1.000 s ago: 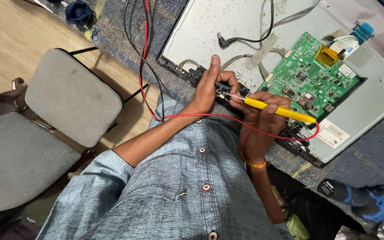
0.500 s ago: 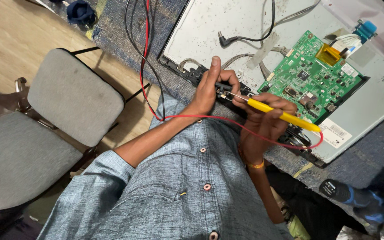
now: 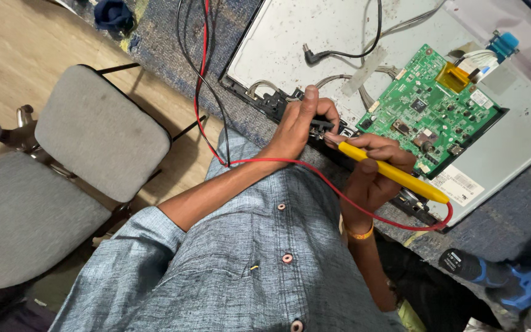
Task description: The person uses a multimeter to test electrical continuity on a disassembled television chassis. They place the probes on various points of the circuit board and a small black component, then remove the probes and set them aside.
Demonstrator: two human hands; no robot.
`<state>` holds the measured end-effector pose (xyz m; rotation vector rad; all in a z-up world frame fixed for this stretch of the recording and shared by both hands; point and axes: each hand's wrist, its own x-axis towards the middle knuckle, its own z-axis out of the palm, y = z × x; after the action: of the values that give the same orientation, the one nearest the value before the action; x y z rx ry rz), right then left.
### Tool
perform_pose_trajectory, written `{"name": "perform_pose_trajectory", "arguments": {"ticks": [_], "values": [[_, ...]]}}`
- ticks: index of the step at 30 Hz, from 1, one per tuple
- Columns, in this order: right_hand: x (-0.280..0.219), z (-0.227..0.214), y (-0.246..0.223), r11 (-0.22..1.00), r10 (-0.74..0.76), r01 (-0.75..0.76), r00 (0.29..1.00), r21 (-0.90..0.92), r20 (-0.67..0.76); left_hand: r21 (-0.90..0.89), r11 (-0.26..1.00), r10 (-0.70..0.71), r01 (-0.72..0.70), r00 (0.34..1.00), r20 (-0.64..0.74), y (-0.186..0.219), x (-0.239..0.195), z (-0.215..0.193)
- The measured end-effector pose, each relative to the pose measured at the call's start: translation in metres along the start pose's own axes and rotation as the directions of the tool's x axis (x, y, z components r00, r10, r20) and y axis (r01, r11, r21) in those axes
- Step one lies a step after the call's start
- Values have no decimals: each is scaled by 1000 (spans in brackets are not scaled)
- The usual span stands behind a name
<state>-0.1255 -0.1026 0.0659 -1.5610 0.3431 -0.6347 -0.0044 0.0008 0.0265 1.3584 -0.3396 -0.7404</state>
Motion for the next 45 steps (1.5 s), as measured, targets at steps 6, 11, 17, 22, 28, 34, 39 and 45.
{"name": "perform_pose_trajectory", "arguments": {"ticks": [6,11,17,22,28,34,39,45], "values": [[3,-2,-7,993,14,-9,999,-117,41,18,1000,1,-1,1000,-3,2,1,1],[5,6,-5,976,162,-158,987,151,-15,22,1000,-13,13,1000,-9,-1,3,0],[5,4,1,941,198,-192,980,278,6,15,999,-45,45,999,-6,-4,5,-1],[4,1,2,930,228,-223,974,291,18,35,998,-45,45,999,-6,-5,4,-1],[2,4,3,957,152,-142,988,252,-21,20,999,-38,38,999,4,-3,6,-2],[0,9,3,969,121,-92,986,231,-116,9,998,-61,61,998,-18,-8,9,-5],[1,10,5,979,33,-3,989,203,-145,-184,983,-27,22,999,-25,-16,8,-7],[12,11,20,970,-235,218,951,-104,-200,-302,953,34,-41,999,-28,-20,-3,-11]]}}
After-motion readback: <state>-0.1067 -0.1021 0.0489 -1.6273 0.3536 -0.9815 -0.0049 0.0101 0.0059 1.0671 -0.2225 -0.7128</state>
